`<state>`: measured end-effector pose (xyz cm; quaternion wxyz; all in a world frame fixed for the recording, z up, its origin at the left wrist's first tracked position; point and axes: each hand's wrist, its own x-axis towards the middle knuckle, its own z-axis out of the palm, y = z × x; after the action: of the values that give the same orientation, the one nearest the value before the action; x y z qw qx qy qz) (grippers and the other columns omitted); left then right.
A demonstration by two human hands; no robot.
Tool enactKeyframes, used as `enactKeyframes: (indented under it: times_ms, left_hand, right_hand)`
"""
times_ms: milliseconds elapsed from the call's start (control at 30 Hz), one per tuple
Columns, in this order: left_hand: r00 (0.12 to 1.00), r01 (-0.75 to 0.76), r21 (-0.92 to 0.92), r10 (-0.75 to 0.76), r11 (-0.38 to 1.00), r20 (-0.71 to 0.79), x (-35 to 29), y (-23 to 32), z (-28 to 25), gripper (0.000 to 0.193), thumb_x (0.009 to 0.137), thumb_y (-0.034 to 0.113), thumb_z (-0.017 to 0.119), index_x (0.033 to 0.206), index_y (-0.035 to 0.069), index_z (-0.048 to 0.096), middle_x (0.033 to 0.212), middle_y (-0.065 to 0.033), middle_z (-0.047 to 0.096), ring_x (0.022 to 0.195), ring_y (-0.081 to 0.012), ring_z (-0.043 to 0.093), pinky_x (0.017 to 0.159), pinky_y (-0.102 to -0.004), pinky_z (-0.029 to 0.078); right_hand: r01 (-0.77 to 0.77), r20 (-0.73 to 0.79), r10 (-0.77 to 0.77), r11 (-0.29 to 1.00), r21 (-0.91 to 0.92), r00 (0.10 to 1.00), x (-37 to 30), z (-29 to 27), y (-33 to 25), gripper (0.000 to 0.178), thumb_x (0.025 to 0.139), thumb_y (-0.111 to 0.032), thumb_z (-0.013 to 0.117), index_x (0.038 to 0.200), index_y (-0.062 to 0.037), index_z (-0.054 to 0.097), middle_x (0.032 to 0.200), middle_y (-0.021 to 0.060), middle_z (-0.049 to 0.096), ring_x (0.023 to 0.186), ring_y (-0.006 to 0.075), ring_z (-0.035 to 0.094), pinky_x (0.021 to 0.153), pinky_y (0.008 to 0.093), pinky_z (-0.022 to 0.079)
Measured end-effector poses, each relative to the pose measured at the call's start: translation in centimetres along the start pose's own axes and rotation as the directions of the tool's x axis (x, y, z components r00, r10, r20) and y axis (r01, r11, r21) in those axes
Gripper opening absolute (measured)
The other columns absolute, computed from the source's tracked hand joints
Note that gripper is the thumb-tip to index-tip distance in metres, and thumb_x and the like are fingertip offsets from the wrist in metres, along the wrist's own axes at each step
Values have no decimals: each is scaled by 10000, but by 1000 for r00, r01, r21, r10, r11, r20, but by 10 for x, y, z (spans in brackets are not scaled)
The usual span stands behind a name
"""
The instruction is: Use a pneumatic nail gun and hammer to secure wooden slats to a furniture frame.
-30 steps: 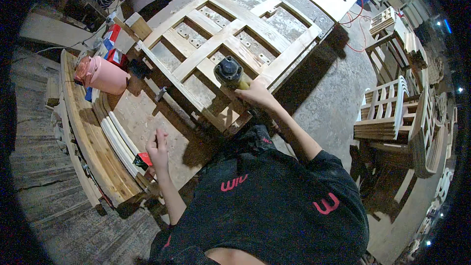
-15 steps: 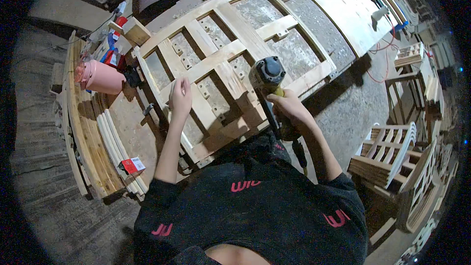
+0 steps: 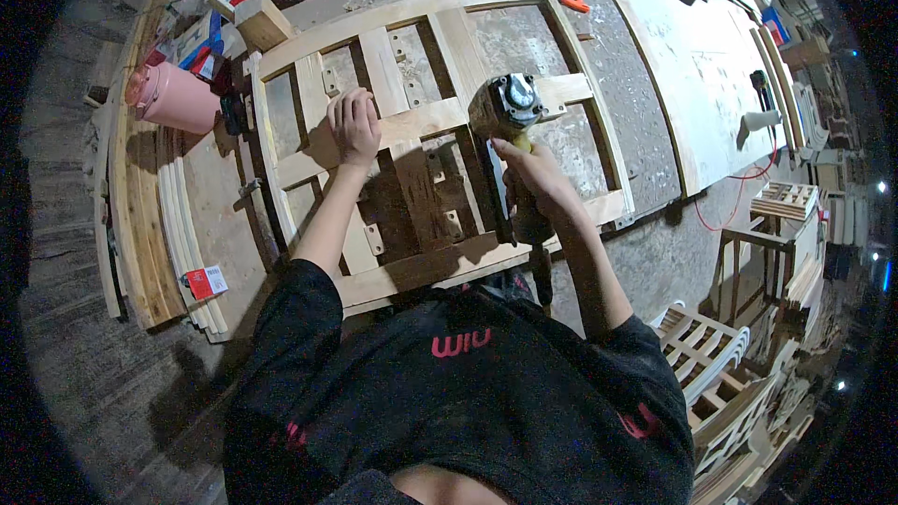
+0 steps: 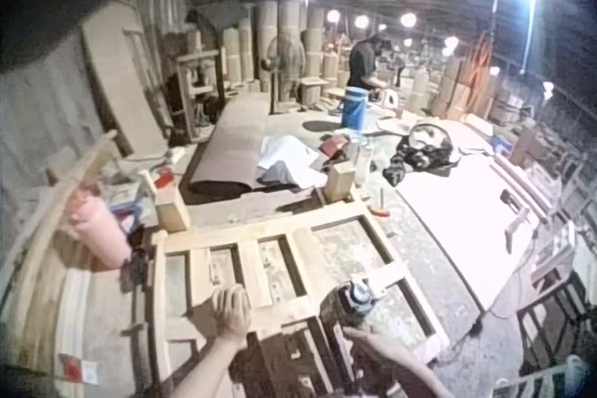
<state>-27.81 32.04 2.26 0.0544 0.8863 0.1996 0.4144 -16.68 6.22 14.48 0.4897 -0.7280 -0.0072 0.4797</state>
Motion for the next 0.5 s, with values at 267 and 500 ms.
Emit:
enactKeyframes:
  times_ms: [267, 500]
  left_hand:
    - [994, 107, -9, -107, 994, -7, 1, -8, 6, 94, 842, 124, 473, 892, 60, 520, 918, -91, 542, 932, -261, 515, 900, -407, 348]
    - [982, 179, 25, -177, 984, -67, -4, -21, 12, 85, 844, 113, 475, 883, 59, 528, 883, -87, 549, 869, -258, 519, 805, -390, 365]
  right_hand:
    - [47, 5, -47, 998, -51, 999, 26, 6, -28, 356, 799, -434, 607, 827, -91, 517, 525, 14, 476, 405, 121, 465, 391, 257, 381]
    - [15, -6, -16, 995, -98, 1000, 37, 13, -36, 364, 786, -442, 623, 809, -92, 526, 515, 12, 467, 398, 110, 438, 391, 259, 374]
